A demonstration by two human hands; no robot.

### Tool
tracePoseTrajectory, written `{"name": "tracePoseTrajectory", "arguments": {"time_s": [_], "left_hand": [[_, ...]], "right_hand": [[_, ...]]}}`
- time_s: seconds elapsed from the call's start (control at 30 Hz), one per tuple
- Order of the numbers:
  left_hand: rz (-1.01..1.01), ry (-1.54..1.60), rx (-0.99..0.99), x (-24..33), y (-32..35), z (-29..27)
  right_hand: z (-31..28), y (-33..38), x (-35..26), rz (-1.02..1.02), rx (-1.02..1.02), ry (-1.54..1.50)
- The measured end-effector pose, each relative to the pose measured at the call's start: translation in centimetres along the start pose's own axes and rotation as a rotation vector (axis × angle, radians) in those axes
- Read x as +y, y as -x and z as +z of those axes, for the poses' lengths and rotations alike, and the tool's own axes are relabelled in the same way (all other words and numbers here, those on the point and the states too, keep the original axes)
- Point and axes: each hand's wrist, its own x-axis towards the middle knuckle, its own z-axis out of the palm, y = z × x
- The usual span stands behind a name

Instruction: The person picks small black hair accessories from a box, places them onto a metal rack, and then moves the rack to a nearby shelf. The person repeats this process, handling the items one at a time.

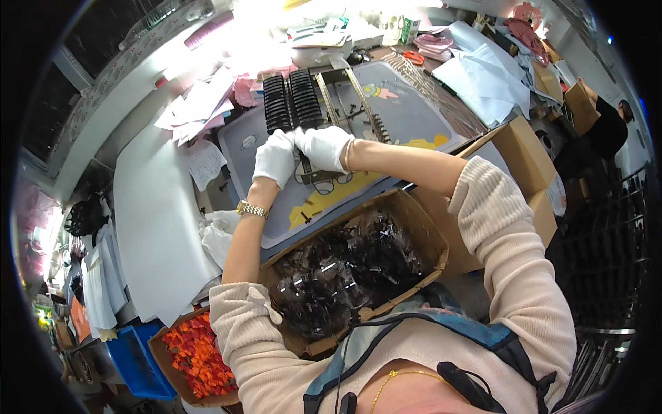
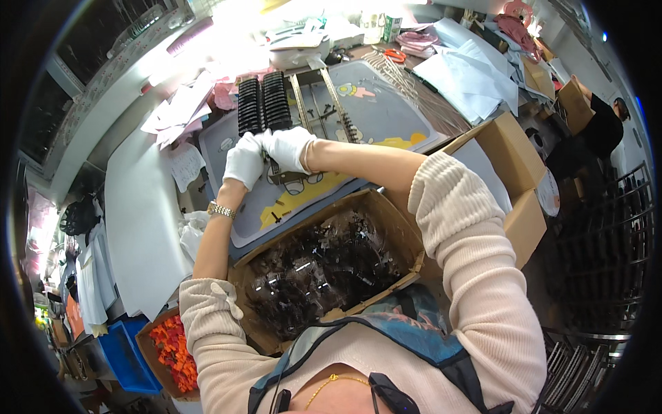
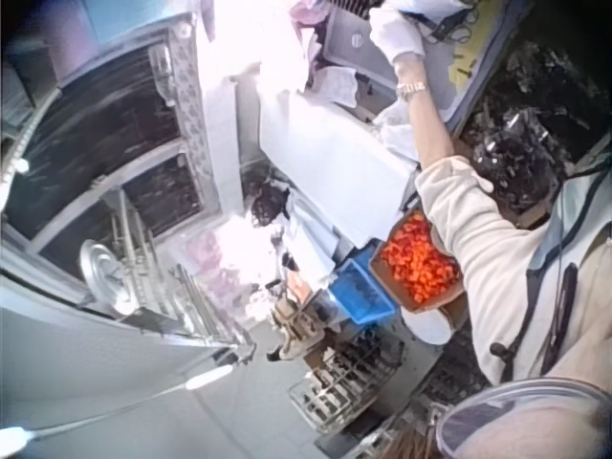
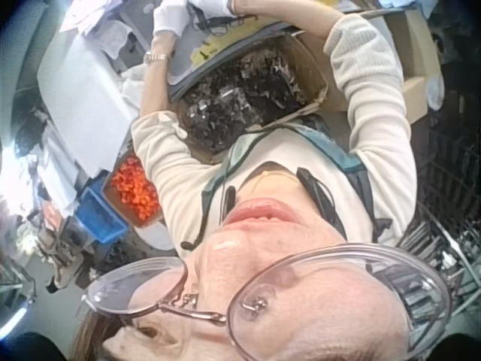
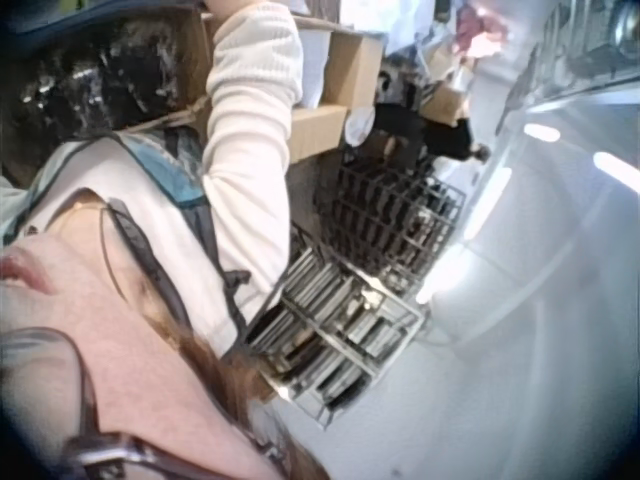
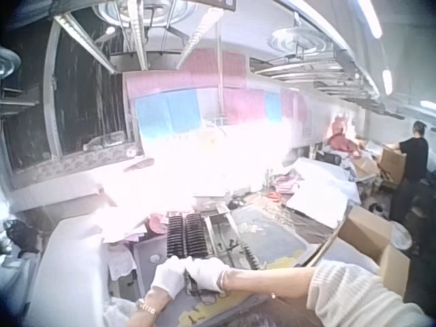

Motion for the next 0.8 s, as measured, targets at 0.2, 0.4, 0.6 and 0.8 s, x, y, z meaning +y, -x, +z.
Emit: {"name": "tracePoseTrajectory", "arguments": {"time_s": [0.2, 0.4, 0.6, 0.8], "left_hand": [[-0.273, 0.056, 0.063, 1.8, 0.4, -1.1], [-0.568, 0.692, 0.480, 5.0, 11.9, -3.9], [-1.276, 2.442, 0.158, 21.8, 24.9, -15.5], [-1.567, 2.778, 0.946, 31.1, 34.1, -15.3]], "right_hand": [[3.4, 0.5, -0.7, 0.001, 0.281, 0.369], [2.3, -2.7, -3.2, 0.001, 0.062, 0.392], [-0.5, -0.1, 1.0, -0.175, 0.160, -0.095], [3.9, -6.6, 5.3, -0.040, -0.363, -0.783]]}}
